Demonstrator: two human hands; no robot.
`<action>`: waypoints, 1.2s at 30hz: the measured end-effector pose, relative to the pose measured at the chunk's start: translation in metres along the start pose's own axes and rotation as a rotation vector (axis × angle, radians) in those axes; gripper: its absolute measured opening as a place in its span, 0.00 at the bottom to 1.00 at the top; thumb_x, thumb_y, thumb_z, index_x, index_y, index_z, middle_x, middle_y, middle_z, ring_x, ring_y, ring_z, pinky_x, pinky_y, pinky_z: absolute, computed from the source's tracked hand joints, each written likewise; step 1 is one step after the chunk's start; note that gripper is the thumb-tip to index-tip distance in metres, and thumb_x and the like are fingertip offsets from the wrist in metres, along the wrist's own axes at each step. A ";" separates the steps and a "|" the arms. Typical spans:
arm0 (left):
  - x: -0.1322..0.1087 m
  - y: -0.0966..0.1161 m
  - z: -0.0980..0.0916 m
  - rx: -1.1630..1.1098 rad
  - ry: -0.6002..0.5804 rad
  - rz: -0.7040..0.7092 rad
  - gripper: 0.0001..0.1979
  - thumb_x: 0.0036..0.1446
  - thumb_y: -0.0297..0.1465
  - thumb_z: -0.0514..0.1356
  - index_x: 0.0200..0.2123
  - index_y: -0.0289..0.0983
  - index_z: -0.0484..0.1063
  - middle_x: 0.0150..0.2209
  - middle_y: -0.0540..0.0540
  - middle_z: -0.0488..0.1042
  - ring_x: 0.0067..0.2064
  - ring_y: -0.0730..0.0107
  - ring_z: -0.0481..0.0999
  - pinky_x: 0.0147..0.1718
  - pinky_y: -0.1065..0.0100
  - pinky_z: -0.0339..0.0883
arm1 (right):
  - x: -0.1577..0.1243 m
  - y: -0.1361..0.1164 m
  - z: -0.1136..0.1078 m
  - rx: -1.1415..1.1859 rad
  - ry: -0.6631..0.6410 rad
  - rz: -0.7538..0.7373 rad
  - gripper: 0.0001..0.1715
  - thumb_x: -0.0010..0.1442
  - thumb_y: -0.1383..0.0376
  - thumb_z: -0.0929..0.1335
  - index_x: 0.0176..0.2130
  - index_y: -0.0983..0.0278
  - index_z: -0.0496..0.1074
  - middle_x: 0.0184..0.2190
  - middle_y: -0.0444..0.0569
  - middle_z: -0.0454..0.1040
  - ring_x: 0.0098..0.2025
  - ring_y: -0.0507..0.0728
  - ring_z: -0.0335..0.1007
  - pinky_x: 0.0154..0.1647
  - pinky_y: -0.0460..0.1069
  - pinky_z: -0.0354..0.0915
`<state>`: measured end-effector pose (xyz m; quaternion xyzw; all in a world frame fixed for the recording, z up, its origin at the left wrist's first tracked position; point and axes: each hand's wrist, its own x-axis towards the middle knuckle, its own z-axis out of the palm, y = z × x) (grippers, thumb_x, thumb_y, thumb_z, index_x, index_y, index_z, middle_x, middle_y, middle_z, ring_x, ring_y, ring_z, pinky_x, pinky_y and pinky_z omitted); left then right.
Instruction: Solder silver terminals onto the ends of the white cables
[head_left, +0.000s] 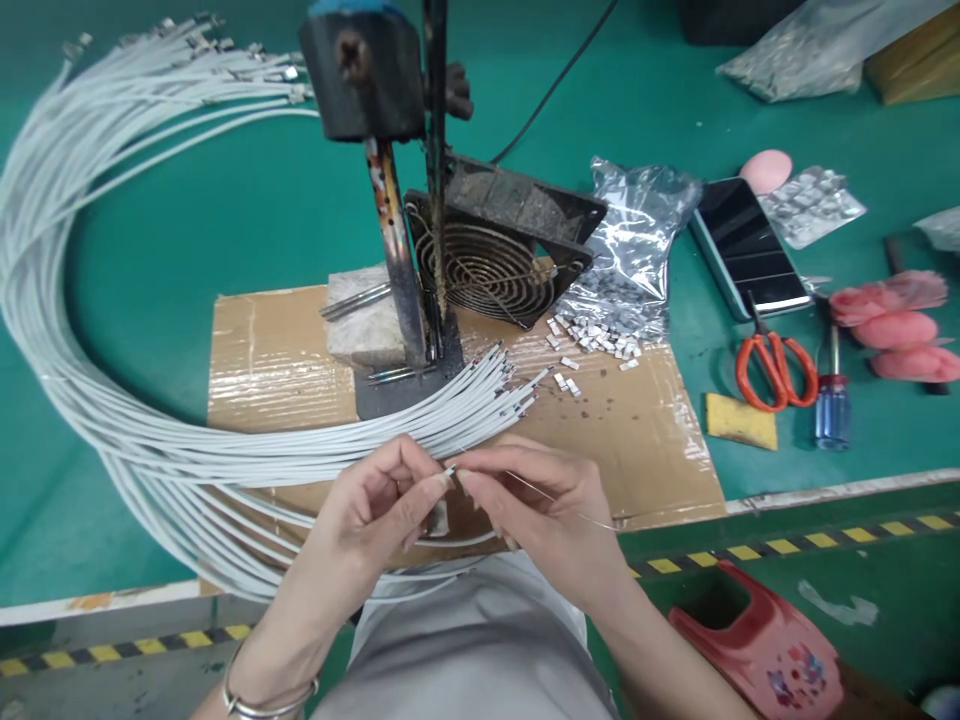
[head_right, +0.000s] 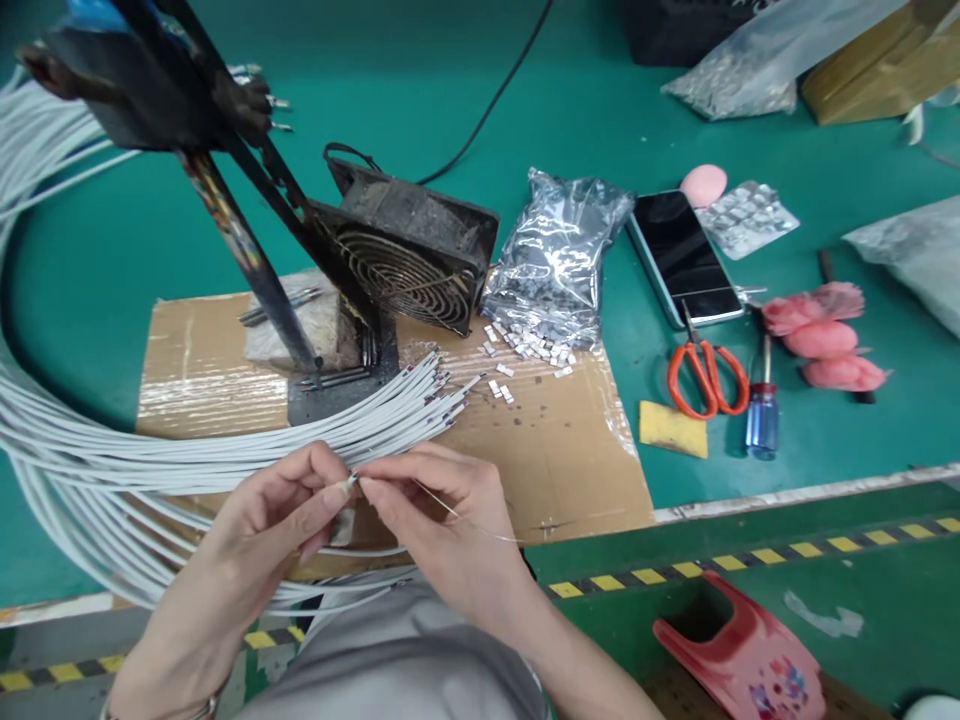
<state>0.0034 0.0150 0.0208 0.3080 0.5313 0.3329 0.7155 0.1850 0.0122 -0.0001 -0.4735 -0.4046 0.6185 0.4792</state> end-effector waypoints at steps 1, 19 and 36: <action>0.000 -0.001 0.000 -0.001 0.012 0.008 0.23 0.60 0.48 0.78 0.30 0.37 0.76 0.23 0.57 0.65 0.24 0.79 0.55 0.22 0.74 0.48 | 0.000 0.001 0.001 0.022 -0.007 0.004 0.13 0.63 0.71 0.79 0.41 0.52 0.92 0.25 0.41 0.77 0.22 0.45 0.62 0.19 0.40 0.57; -0.006 -0.002 0.013 0.025 0.166 0.062 0.20 0.58 0.40 0.79 0.29 0.38 0.73 0.25 0.55 0.68 0.27 0.75 0.56 0.27 0.70 0.50 | -0.002 0.006 0.000 0.163 -0.028 0.096 0.10 0.64 0.67 0.80 0.41 0.50 0.92 0.24 0.41 0.74 0.20 0.44 0.59 0.19 0.40 0.53; -0.009 0.007 -0.003 0.187 0.083 0.051 0.15 0.58 0.39 0.76 0.26 0.40 0.78 0.25 0.50 0.68 0.29 0.69 0.59 0.28 0.66 0.48 | -0.001 0.005 -0.008 0.247 -0.145 0.233 0.05 0.58 0.59 0.84 0.36 0.56 0.92 0.23 0.42 0.76 0.16 0.46 0.67 0.15 0.40 0.63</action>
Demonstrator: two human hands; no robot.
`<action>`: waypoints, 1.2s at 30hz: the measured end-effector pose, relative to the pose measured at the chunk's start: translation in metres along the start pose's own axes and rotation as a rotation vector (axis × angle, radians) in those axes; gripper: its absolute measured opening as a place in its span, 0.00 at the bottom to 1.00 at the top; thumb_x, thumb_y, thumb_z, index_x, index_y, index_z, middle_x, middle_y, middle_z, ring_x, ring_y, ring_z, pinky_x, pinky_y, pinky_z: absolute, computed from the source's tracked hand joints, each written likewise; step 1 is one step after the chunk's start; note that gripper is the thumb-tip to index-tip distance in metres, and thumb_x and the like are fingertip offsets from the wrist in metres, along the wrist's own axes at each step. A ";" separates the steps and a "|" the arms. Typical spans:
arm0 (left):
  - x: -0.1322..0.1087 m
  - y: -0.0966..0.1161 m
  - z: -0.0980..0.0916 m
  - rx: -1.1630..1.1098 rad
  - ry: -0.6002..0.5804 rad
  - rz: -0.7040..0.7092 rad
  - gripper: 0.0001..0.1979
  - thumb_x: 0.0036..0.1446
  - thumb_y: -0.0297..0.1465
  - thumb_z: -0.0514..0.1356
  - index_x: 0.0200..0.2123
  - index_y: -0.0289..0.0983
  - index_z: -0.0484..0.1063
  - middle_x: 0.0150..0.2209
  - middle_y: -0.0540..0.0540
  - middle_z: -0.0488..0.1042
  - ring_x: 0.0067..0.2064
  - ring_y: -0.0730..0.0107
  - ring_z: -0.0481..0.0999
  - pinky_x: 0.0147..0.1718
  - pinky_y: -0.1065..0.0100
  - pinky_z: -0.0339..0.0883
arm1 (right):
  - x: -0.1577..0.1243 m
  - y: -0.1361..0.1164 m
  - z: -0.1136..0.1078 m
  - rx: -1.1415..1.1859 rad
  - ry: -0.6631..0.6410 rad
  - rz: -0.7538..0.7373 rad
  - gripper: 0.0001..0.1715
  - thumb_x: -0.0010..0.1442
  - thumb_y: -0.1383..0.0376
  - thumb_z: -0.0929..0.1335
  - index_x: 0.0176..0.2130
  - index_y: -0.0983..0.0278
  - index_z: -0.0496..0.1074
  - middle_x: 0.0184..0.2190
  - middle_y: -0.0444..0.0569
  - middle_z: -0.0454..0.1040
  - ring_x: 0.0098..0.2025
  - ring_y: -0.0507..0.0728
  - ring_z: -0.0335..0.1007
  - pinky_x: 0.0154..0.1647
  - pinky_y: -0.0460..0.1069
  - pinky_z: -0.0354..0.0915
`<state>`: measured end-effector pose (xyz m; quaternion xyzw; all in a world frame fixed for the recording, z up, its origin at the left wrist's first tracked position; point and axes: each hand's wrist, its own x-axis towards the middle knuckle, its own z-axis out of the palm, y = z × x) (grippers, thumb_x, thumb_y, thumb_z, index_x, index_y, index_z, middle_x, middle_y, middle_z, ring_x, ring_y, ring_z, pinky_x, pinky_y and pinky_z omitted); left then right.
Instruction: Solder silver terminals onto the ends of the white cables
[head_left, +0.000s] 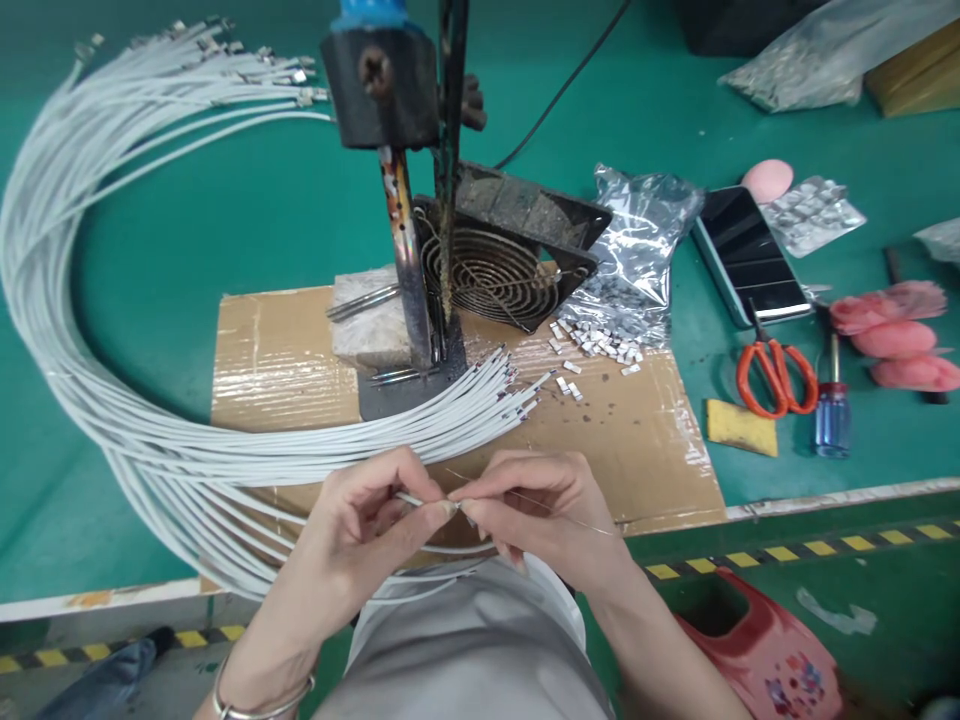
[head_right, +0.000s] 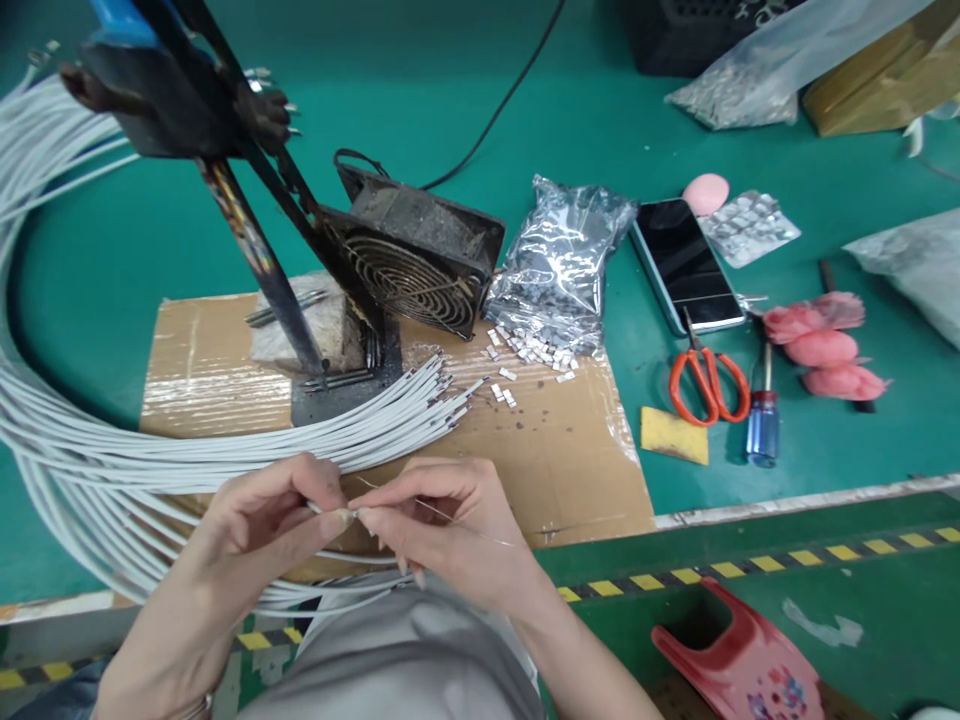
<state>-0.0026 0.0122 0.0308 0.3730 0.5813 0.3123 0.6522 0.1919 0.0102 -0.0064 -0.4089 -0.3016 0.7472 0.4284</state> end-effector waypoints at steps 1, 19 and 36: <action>0.000 0.001 0.000 0.006 -0.003 -0.014 0.15 0.58 0.39 0.76 0.26 0.40 0.78 0.25 0.51 0.67 0.29 0.69 0.58 0.28 0.66 0.47 | 0.000 -0.001 0.000 -0.008 -0.002 0.007 0.05 0.58 0.60 0.85 0.36 0.56 0.92 0.23 0.42 0.76 0.15 0.45 0.66 0.14 0.40 0.62; 0.001 -0.005 0.014 -0.128 0.170 0.093 0.14 0.57 0.35 0.79 0.30 0.39 0.77 0.27 0.52 0.73 0.30 0.72 0.64 0.30 0.71 0.57 | -0.002 0.014 0.018 -0.018 0.166 -0.059 0.14 0.62 0.51 0.82 0.38 0.58 0.91 0.21 0.42 0.76 0.16 0.46 0.61 0.13 0.41 0.59; 0.001 -0.009 0.014 -0.165 0.149 0.123 0.16 0.59 0.38 0.79 0.31 0.39 0.77 0.28 0.52 0.75 0.31 0.71 0.67 0.31 0.70 0.60 | -0.005 0.023 0.018 -0.069 0.202 -0.049 0.20 0.62 0.47 0.81 0.39 0.61 0.90 0.22 0.43 0.77 0.15 0.46 0.59 0.12 0.43 0.57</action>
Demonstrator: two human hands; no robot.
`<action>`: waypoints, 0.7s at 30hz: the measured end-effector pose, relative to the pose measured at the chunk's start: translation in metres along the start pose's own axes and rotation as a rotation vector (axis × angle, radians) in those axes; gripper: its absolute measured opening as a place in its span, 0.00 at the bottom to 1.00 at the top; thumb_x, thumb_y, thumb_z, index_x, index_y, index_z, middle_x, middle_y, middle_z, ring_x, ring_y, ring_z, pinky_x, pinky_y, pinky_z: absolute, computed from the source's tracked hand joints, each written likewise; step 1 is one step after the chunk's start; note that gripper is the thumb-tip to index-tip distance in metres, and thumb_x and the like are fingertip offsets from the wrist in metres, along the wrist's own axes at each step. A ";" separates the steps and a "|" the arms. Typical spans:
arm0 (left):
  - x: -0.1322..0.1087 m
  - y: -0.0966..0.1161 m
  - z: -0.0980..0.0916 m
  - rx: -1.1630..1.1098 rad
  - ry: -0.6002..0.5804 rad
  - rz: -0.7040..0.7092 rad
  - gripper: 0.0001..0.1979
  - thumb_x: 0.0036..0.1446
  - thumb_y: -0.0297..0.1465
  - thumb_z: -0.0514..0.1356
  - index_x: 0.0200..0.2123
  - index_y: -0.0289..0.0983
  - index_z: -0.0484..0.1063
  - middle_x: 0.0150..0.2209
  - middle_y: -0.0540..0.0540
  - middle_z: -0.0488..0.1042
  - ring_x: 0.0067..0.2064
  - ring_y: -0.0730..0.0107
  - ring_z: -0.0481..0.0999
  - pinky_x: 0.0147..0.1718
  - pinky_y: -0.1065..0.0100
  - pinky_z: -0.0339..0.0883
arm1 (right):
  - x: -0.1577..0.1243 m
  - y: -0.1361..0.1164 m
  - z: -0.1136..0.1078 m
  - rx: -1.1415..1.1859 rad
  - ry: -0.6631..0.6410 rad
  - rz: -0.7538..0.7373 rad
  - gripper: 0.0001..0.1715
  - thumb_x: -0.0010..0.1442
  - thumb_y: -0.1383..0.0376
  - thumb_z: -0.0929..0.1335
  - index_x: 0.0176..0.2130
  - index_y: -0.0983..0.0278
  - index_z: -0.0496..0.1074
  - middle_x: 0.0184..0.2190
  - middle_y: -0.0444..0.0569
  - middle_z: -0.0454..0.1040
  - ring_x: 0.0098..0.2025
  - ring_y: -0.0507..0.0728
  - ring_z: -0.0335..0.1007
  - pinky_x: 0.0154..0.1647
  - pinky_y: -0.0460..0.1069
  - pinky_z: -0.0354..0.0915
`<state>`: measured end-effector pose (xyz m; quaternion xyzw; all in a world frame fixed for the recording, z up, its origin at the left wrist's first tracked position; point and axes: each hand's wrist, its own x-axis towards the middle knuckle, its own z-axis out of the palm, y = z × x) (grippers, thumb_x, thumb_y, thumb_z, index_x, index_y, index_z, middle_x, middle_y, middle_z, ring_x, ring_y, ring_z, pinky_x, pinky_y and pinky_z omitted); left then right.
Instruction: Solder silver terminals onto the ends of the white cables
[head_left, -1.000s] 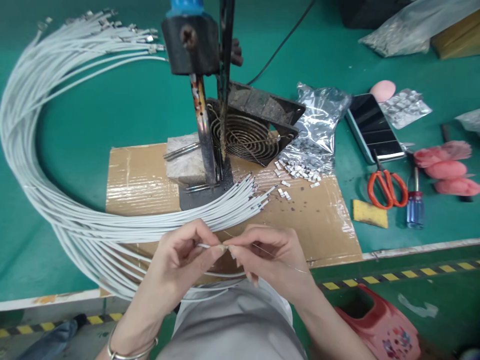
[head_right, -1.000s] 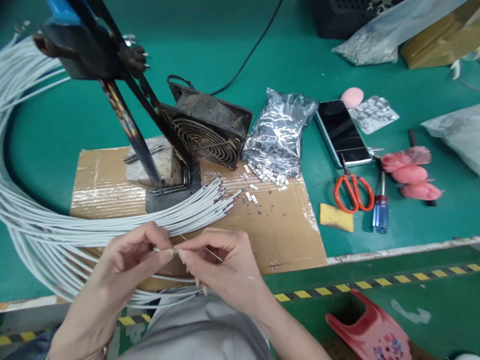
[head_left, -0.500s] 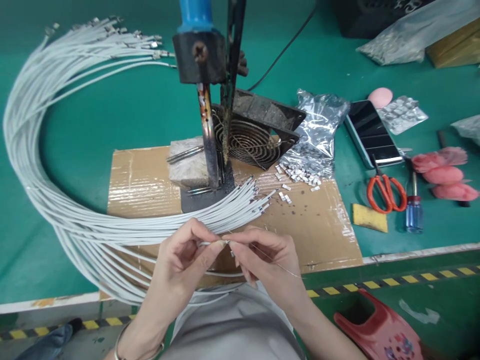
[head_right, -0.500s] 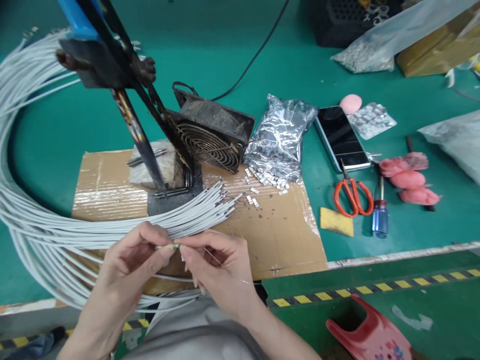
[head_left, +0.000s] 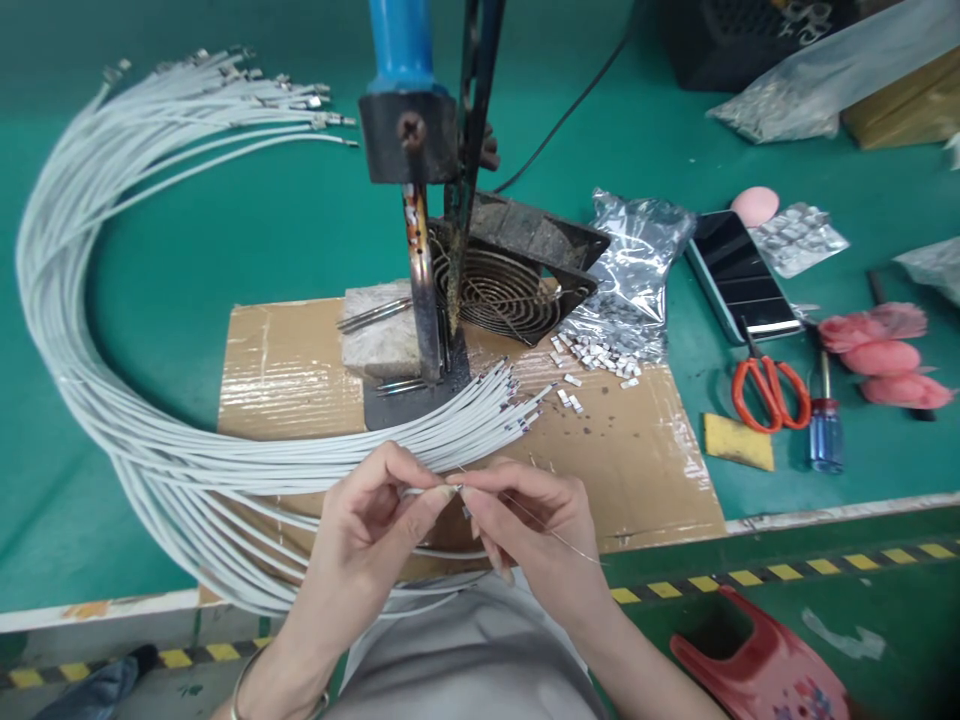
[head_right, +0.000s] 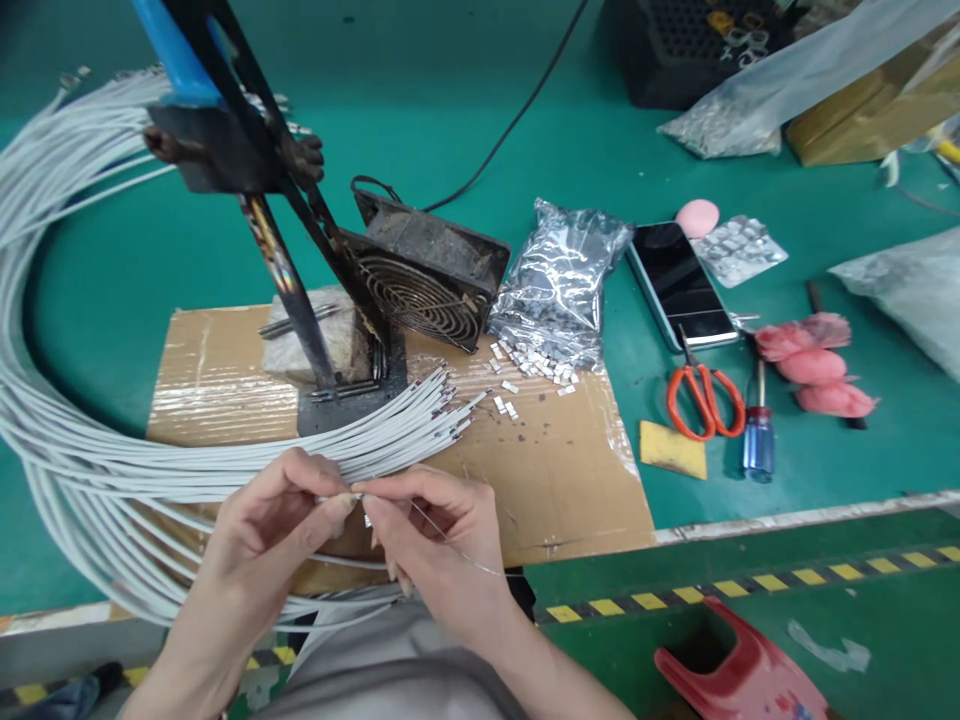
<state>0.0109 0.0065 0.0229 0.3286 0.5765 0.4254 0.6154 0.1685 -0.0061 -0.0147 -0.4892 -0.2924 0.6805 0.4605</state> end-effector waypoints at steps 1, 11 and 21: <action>0.000 0.000 0.000 -0.004 0.002 0.000 0.15 0.59 0.38 0.79 0.31 0.39 0.78 0.28 0.52 0.75 0.31 0.71 0.67 0.31 0.70 0.60 | 0.000 0.000 0.000 -0.007 0.000 -0.007 0.20 0.62 0.47 0.81 0.39 0.61 0.90 0.22 0.43 0.77 0.15 0.46 0.58 0.12 0.43 0.57; -0.001 0.000 0.000 -0.043 -0.008 0.006 0.13 0.57 0.34 0.79 0.29 0.40 0.79 0.28 0.52 0.75 0.31 0.71 0.69 0.32 0.71 0.61 | 0.003 -0.003 -0.003 0.018 -0.034 0.007 0.20 0.61 0.47 0.81 0.36 0.61 0.89 0.20 0.42 0.76 0.14 0.46 0.60 0.11 0.42 0.58; 0.001 0.004 -0.009 0.134 -0.068 -0.050 0.11 0.60 0.34 0.74 0.29 0.39 0.79 0.26 0.51 0.70 0.29 0.72 0.62 0.29 0.68 0.51 | 0.002 -0.015 -0.011 -0.119 -0.083 -0.043 0.09 0.63 0.60 0.80 0.32 0.61 0.88 0.20 0.42 0.76 0.15 0.48 0.66 0.14 0.42 0.62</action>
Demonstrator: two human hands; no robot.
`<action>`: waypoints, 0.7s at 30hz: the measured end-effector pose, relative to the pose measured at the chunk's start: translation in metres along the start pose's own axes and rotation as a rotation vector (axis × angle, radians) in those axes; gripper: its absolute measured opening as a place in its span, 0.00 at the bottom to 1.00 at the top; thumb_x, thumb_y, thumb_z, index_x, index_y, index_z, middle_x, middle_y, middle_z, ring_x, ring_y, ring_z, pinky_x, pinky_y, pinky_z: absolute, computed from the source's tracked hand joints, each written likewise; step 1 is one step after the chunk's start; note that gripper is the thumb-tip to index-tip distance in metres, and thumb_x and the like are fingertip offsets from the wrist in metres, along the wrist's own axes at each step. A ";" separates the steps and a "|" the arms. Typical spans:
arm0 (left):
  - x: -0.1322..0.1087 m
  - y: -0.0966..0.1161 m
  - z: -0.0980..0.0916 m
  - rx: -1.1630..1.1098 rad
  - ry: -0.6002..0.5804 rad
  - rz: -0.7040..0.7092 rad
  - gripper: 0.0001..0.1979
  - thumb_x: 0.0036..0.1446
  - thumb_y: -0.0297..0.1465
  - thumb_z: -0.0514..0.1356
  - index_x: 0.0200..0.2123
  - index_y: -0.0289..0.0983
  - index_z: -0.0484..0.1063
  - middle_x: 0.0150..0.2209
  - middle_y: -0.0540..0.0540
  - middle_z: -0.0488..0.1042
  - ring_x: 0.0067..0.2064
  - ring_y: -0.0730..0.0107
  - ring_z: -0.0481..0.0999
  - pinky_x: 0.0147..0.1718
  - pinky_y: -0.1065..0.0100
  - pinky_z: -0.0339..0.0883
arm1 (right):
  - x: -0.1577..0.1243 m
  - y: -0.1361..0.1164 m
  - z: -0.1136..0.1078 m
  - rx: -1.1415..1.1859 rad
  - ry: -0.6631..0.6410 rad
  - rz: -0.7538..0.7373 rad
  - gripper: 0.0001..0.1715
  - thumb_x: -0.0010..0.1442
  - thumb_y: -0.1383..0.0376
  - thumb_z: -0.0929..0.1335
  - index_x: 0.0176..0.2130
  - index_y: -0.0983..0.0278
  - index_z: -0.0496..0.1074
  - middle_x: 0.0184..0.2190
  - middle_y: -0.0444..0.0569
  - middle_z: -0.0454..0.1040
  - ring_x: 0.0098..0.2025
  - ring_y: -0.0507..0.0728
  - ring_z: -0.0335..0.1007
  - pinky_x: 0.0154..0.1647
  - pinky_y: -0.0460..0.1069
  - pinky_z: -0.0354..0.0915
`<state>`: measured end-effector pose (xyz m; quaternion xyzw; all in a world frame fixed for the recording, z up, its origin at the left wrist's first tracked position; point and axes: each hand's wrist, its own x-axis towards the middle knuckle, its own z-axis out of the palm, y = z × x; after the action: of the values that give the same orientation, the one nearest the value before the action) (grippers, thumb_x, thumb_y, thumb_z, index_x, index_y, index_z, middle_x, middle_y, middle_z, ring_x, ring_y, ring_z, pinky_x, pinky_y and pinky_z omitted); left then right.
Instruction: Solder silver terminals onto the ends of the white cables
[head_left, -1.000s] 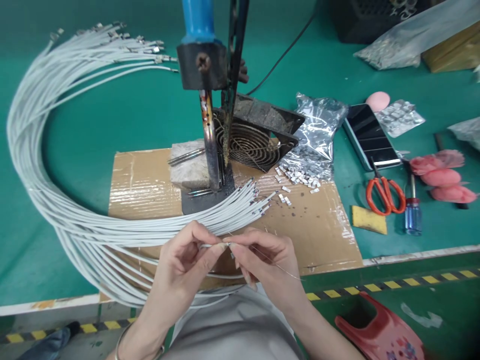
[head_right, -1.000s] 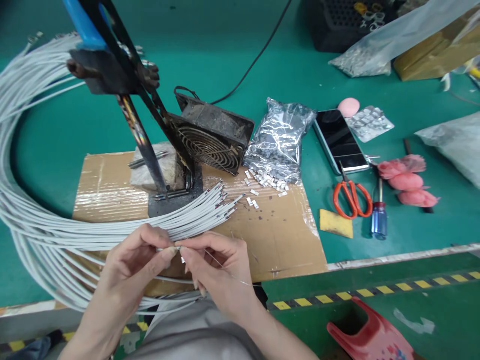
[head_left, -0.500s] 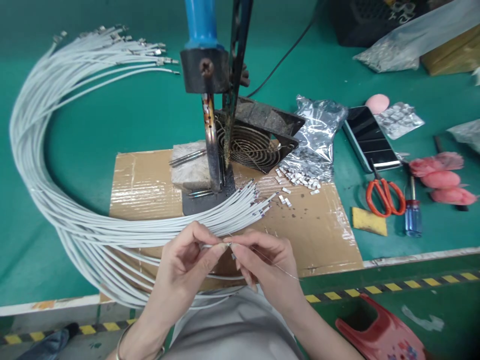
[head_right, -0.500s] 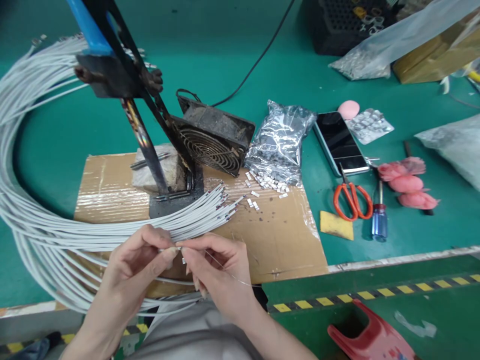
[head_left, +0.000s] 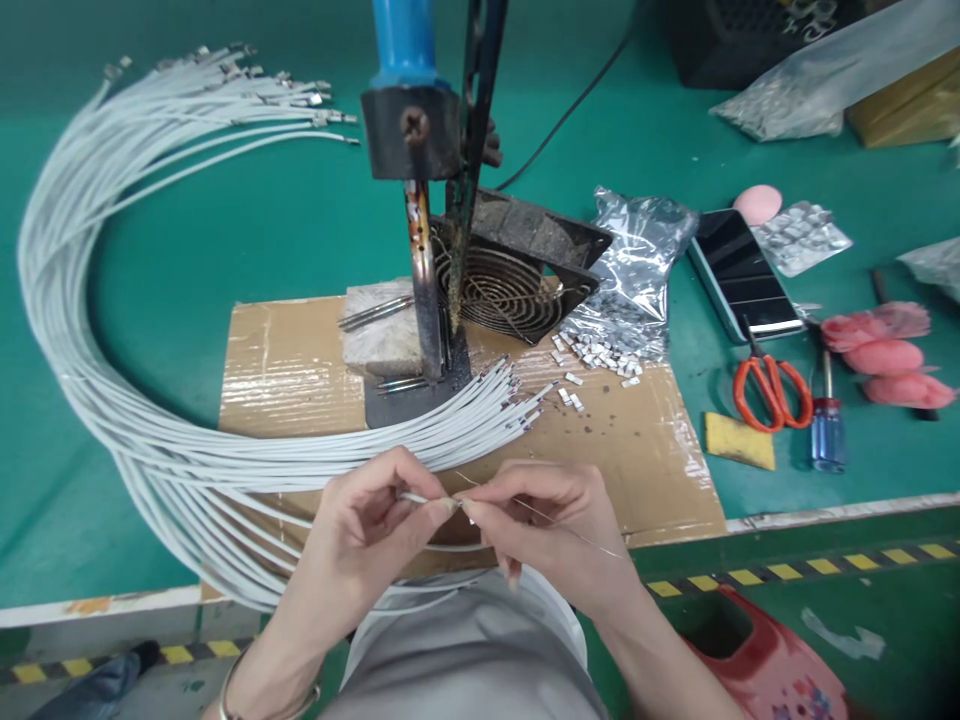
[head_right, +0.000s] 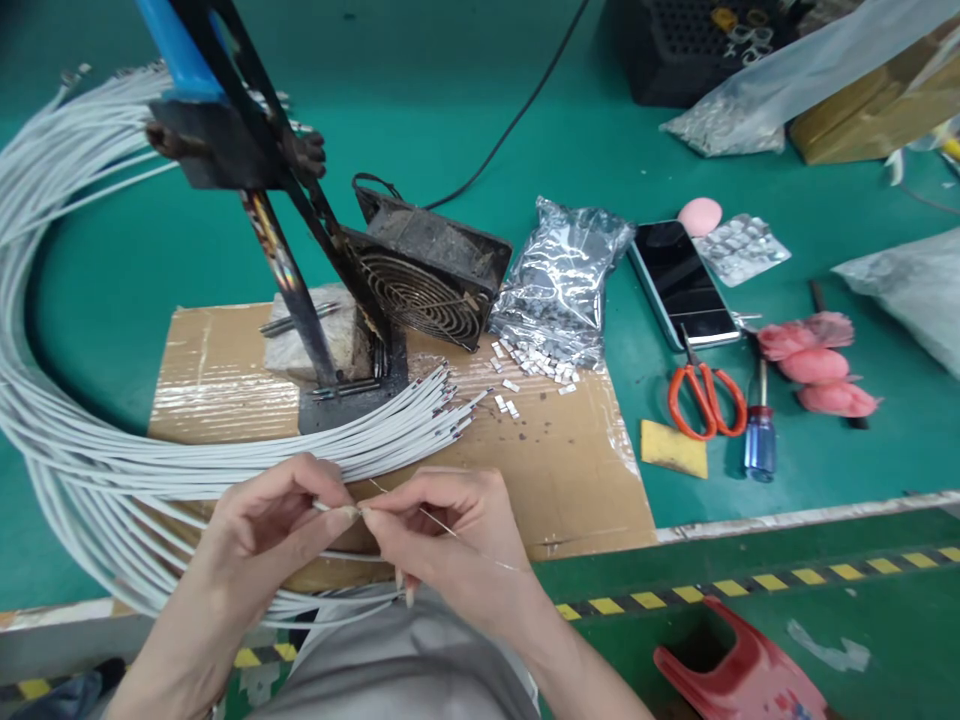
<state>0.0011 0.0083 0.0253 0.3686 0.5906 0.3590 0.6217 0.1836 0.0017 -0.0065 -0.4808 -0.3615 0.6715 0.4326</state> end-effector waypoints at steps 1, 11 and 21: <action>0.000 0.001 0.000 0.025 0.019 -0.011 0.11 0.59 0.35 0.74 0.29 0.38 0.78 0.25 0.52 0.68 0.28 0.72 0.61 0.28 0.69 0.50 | 0.001 -0.002 0.000 -0.052 0.009 -0.044 0.08 0.63 0.63 0.80 0.31 0.62 0.88 0.20 0.43 0.76 0.16 0.48 0.67 0.15 0.42 0.62; -0.004 -0.003 0.012 0.219 0.142 0.156 0.06 0.59 0.32 0.68 0.30 0.40 0.78 0.22 0.56 0.68 0.21 0.78 0.56 0.20 0.74 0.47 | 0.007 -0.023 -0.003 -0.216 -0.054 -0.088 0.08 0.65 0.67 0.77 0.33 0.62 0.88 0.23 0.43 0.79 0.20 0.47 0.66 0.21 0.42 0.63; -0.011 -0.007 0.029 0.329 0.337 0.276 0.10 0.65 0.32 0.66 0.29 0.40 0.77 0.19 0.57 0.67 0.21 0.76 0.58 0.21 0.71 0.50 | 0.001 -0.002 0.020 -0.006 0.175 -0.099 0.10 0.63 0.62 0.79 0.30 0.62 0.86 0.18 0.40 0.73 0.13 0.47 0.64 0.11 0.41 0.60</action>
<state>0.0295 -0.0058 0.0256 0.4768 0.6802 0.3957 0.3917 0.1648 0.0022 0.0006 -0.5206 -0.3477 0.6037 0.4935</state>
